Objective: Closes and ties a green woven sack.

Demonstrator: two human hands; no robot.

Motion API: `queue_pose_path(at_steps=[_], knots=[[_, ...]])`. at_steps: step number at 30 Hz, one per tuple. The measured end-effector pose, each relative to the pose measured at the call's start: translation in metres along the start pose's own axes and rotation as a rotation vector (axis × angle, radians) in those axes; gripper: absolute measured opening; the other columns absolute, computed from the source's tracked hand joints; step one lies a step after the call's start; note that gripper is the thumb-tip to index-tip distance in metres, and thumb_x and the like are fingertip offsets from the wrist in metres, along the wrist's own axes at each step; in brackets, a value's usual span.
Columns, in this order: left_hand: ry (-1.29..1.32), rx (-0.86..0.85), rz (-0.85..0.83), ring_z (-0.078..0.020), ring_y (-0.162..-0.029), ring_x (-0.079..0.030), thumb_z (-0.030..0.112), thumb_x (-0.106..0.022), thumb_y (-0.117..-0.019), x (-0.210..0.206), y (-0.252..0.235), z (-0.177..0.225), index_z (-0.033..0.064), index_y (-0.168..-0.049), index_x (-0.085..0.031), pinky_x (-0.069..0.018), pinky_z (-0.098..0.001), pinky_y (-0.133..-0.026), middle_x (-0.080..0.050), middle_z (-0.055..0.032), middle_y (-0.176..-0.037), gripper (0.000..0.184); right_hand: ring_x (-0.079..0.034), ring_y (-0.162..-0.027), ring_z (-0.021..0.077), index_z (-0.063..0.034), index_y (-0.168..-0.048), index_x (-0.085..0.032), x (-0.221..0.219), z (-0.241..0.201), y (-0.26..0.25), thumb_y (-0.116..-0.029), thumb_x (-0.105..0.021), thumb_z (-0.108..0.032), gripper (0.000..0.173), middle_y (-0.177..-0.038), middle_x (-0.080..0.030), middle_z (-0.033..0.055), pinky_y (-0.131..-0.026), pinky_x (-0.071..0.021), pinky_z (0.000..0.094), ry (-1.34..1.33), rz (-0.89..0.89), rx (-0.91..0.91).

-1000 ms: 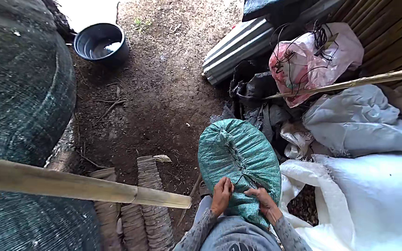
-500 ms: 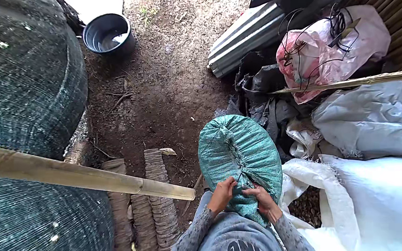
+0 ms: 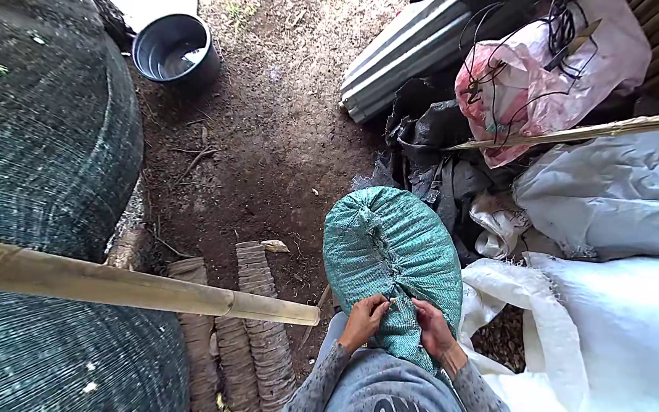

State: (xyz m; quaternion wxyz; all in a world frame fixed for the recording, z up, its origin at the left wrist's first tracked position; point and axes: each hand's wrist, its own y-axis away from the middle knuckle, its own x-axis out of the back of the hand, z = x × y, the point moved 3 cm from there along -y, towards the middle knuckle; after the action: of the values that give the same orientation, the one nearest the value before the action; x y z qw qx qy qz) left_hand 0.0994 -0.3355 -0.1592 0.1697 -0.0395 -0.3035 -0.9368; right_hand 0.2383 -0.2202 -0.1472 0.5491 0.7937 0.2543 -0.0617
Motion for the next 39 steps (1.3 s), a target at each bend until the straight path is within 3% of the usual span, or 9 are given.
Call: queue_pose_path(at_steps=[3,6,9,12,16,25,35,37,39], knots=[[-0.015,0.0,0.004,-0.0103,-0.064,-0.055,0.018,-0.049,-0.1067,-0.001,0.0,-0.001,0.0005,-0.106,-0.069,-0.0491,-0.03,-0.064,-0.062,-0.0044,-0.081,0.027,-0.07,-0.079,0.0117,-0.0024,-0.1,-0.064,0.0,0.0,-0.002,-0.1093,-0.034,-0.016,0.034,-0.085,-0.071,0.0063,-0.074,-0.0589,0.0294,-0.021,0.098,-0.007],[0.057,0.025,-0.009,-0.0069,-0.062,-0.052,0.019,-0.048,-0.1064,-0.003,-0.003,-0.006,0.0015,-0.103,-0.068,-0.0467,-0.0271,-0.061,-0.059,-0.0005,-0.077,0.027,-0.067,-0.071,0.0098,-0.0051,-0.09,-0.066,-0.004,0.001,-0.006,-0.1084,-0.043,-0.018,0.032,-0.076,-0.068,0.0038,-0.067,-0.0571,0.0286,0.164,0.185,-0.009],[0.157,0.085,-0.071,-0.0046,-0.057,-0.049,0.02,-0.049,-0.1066,-0.001,-0.007,-0.009,0.0036,-0.098,-0.067,-0.0442,-0.024,-0.055,-0.055,0.0033,-0.072,0.026,-0.067,-0.075,0.0082,-0.0013,-0.096,-0.069,-0.008,-0.001,-0.011,-0.1059,-0.055,-0.016,0.023,-0.081,-0.07,0.0046,-0.073,-0.057,0.0286,0.41,0.206,0.03],[0.236,0.136,-0.117,-0.004,-0.052,-0.048,0.019,-0.05,-0.1067,-0.001,-0.01,-0.012,0.0039,-0.094,-0.066,-0.0429,-0.022,-0.051,-0.054,0.0044,-0.069,0.026,-0.068,-0.077,0.0074,0.0012,-0.101,-0.072,-0.006,0.0,-0.017,-0.1013,-0.064,-0.014,0.017,-0.085,-0.073,0.0058,-0.077,-0.0567,0.0281,0.47,0.196,0.042],[0.313,0.137,-0.16,-0.0037,-0.05,-0.045,0.019,-0.049,-0.1059,-0.003,-0.012,-0.017,0.0065,-0.091,-0.063,-0.0406,-0.0211,-0.049,-0.051,0.006,-0.065,0.024,-0.067,-0.082,0.0072,0.0023,-0.104,-0.073,-0.002,0.001,-0.023,-0.0995,-0.067,-0.013,0.017,-0.091,-0.074,0.0073,-0.081,-0.0551,0.0281,0.51,0.219,0.035],[0.433,0.265,-0.234,-0.0037,-0.047,-0.043,0.014,-0.049,-0.1068,-0.004,-0.017,-0.012,0.0075,-0.088,-0.06,-0.0403,-0.0203,-0.047,-0.049,0.0065,-0.062,0.023,-0.07,-0.081,0.0067,-0.001,-0.102,-0.075,-0.004,0.003,-0.024,-0.095,-0.072,-0.011,0.013,-0.089,-0.076,0.0049,-0.079,-0.0575,0.0268,0.448,0.185,0.006],[0.499,0.434,-0.366,-0.0042,-0.045,-0.036,0.011,-0.046,-0.1069,0.0,-0.023,-0.004,0.0132,-0.078,-0.053,-0.0356,-0.0213,-0.044,-0.039,0.0087,-0.055,0.03,-0.07,-0.08,0.0065,-0.0008,-0.105,-0.072,-0.012,-0.003,-0.024,-0.0965,-0.069,-0.007,0.012,-0.089,-0.075,0.0037,-0.078,-0.0584,0.0254,0.317,0.107,-0.042],[0.382,0.397,-0.364,-0.0045,-0.047,-0.042,0.014,-0.048,-0.1069,0.002,-0.024,-0.004,0.0104,-0.081,-0.058,-0.0386,-0.0221,-0.046,-0.046,0.0069,-0.06,0.027,-0.07,-0.082,0.0062,0.0003,-0.108,-0.071,-0.013,-0.004,-0.023,-0.0969,-0.068,-0.007,0.014,-0.091,-0.075,0.0042,-0.08,-0.0585,0.025,0.321,0.122,-0.026],[0.305,0.347,-0.336,-0.0062,-0.057,-0.056,0.019,-0.055,-0.1054,0.011,-0.02,-0.003,0.0065,-0.086,-0.064,-0.0503,-0.0256,-0.055,-0.059,0.004,-0.071,0.025,-0.069,-0.087,0.0052,0.001,-0.112,-0.07,-0.012,-0.006,-0.021,-0.0973,-0.069,-0.009,0.018,-0.096,-0.075,0.0047,-0.084,-0.057,0.0249,0.41,0.156,0.007]])
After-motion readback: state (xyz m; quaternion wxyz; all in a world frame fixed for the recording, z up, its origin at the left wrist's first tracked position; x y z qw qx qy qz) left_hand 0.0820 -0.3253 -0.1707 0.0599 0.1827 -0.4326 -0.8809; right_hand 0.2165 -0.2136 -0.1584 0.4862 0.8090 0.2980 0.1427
